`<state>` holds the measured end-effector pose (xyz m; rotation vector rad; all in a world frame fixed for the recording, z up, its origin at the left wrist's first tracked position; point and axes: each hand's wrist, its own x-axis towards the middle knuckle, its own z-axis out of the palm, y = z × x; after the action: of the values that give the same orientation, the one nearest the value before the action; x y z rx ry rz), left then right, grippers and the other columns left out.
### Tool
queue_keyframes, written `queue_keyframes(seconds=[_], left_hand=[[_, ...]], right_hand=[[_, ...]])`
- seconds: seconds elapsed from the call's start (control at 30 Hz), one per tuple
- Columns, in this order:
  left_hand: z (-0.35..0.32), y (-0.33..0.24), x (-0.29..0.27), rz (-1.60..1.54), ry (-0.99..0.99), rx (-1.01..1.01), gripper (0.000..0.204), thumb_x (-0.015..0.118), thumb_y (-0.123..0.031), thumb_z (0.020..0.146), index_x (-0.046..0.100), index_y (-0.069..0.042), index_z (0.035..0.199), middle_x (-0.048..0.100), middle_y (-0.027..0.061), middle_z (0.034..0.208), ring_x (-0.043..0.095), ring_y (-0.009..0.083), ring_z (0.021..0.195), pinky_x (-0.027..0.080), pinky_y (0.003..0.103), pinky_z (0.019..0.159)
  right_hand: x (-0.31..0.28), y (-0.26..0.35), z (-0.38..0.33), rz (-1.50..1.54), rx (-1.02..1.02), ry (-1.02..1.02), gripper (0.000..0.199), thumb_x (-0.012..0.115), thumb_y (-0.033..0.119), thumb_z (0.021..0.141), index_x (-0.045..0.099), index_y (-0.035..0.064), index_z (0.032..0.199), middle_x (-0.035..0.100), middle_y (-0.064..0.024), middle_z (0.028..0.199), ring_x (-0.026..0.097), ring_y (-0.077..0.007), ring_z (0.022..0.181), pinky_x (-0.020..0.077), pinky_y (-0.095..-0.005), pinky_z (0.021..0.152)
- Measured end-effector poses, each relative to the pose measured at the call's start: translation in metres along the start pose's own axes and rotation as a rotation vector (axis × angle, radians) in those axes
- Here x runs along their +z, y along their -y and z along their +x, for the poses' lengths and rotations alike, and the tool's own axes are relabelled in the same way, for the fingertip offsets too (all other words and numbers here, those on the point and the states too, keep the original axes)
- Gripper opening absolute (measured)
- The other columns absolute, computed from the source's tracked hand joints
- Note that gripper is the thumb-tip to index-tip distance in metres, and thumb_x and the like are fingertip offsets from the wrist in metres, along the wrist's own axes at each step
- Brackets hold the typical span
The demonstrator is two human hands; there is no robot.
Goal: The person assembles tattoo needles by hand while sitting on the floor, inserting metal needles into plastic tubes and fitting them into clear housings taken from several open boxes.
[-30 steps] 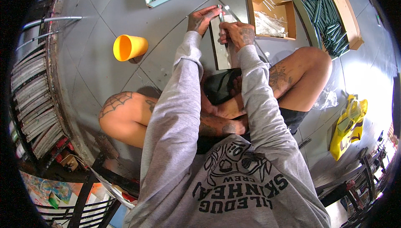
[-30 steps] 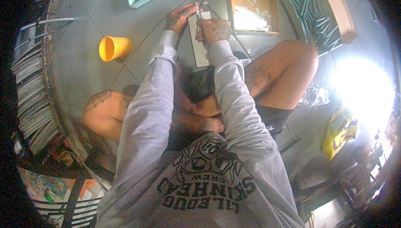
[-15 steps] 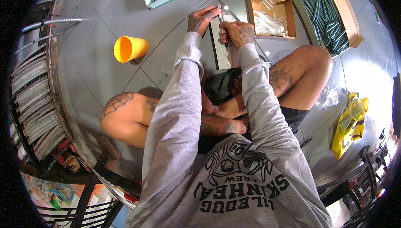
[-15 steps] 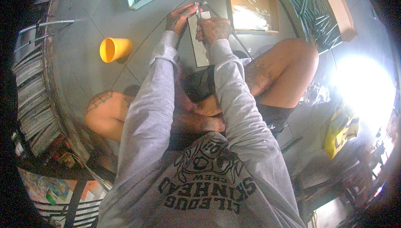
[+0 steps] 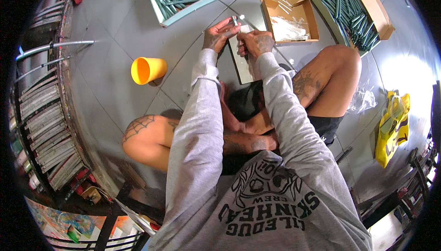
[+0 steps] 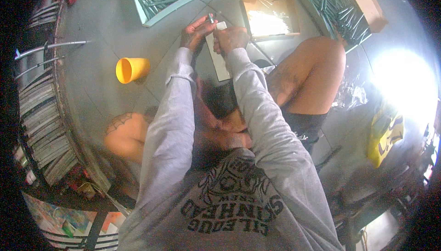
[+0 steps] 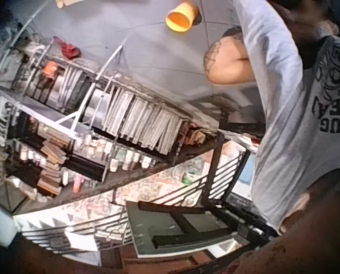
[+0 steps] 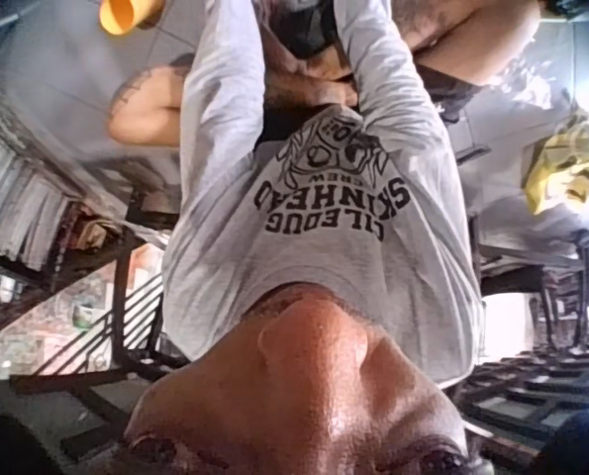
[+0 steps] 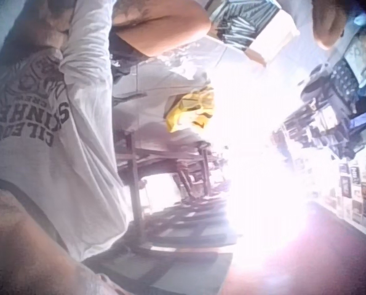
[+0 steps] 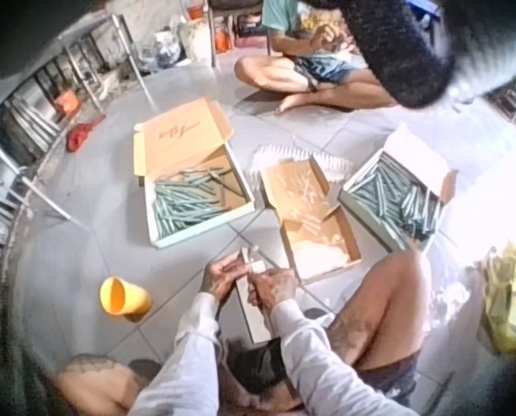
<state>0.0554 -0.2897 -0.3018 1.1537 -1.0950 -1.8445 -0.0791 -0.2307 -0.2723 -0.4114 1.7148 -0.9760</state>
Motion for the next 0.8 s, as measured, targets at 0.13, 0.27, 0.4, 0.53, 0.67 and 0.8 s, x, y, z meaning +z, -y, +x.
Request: queue_keyframes(seconds=[0.13, 0.27, 0.4, 0.53, 0.67, 0.8], left_hand=[[0.0, 0.001, -0.003, 0.003, 0.013, -0.007, 0.074, 0.084, -0.011, 0.076, 0.048, 0.011, 0.137, 0.069, 0.016, 0.118, 0.066, 0.0172, 0.108, 0.05, 0.028, 0.098], [0.007, 0.005, -0.001, -0.015, 0.024, -0.006, 0.069, 0.081, -0.005, 0.078, 0.048, 0.014, 0.135, 0.068, 0.0188, 0.118, 0.067, 0.0197, 0.107, 0.052, 0.029, 0.097], [-0.003, -0.012, 0.004, 0.07, -0.021, -0.033, 0.067, 0.081, -0.006, 0.079, 0.049, 0.014, 0.134, 0.069, 0.0194, 0.116, 0.068, 0.02, 0.104, 0.053, 0.029, 0.096], [0.001, -0.014, -0.015, -0.032, 0.028, -0.022, 0.061, 0.082, -0.006, 0.079, 0.054, 0.013, 0.13, 0.069, 0.0185, 0.115, 0.068, 0.0191, 0.102, 0.053, 0.029, 0.095], [-0.013, -0.038, 0.001, 0.044, -0.049, 0.014, 0.056, 0.082, -0.008, 0.079, 0.059, 0.009, 0.127, 0.071, 0.0157, 0.111, 0.068, 0.0162, 0.1, 0.053, 0.028, 0.09], [-0.031, -0.075, 0.025, 0.112, -0.093, 0.009, 0.043, 0.082, -0.017, 0.08, 0.069, 0.001, 0.117, 0.072, 0.0069, 0.106, 0.067, 0.0125, 0.095, 0.051, 0.027, 0.092]], right_hand=[[-0.001, 0.01, -0.007, 0.087, 0.032, 0.03, 0.018, 0.075, 0.006, 0.076, 0.063, -0.0063, 0.073, 0.063, -0.0121, 0.061, 0.059, -0.0208, 0.043, 0.0507, -0.0345, 0.038], [-0.004, -0.002, -0.001, 0.051, -0.039, 0.031, 0.021, 0.076, 0.009, 0.077, 0.063, -0.0064, 0.072, 0.063, -0.0112, 0.059, 0.059, -0.0195, 0.042, 0.0503, -0.0344, 0.037], [-0.003, -0.004, -0.001, -0.135, -0.113, -0.008, 0.027, 0.079, 0.016, 0.078, 0.065, -0.0054, 0.07, 0.063, -0.01, 0.058, 0.061, -0.0177, 0.042, 0.0485, -0.0319, 0.037], [-0.003, 0.004, -0.013, -0.142, -0.164, 0.034, 0.027, 0.079, 0.02, 0.08, 0.069, -0.0049, 0.076, 0.064, -0.009, 0.058, 0.062, -0.0154, 0.044, 0.0485, -0.03, 0.039], [-0.011, 0.012, -0.031, 0.011, -0.196, 0.096, 0.025, 0.073, 0.019, 0.085, 0.072, -0.0058, 0.087, 0.065, -0.0115, 0.059, 0.062, -0.0167, 0.046, 0.0495, -0.0329, 0.043], [-0.024, 0.032, -0.053, 0.092, -0.275, 0.142, 0.027, 0.074, 0.02, 0.086, 0.07, -0.0059, 0.09, 0.068, -0.014, 0.07, 0.065, -0.0168, 0.057, 0.0493, -0.0323, 0.045]])
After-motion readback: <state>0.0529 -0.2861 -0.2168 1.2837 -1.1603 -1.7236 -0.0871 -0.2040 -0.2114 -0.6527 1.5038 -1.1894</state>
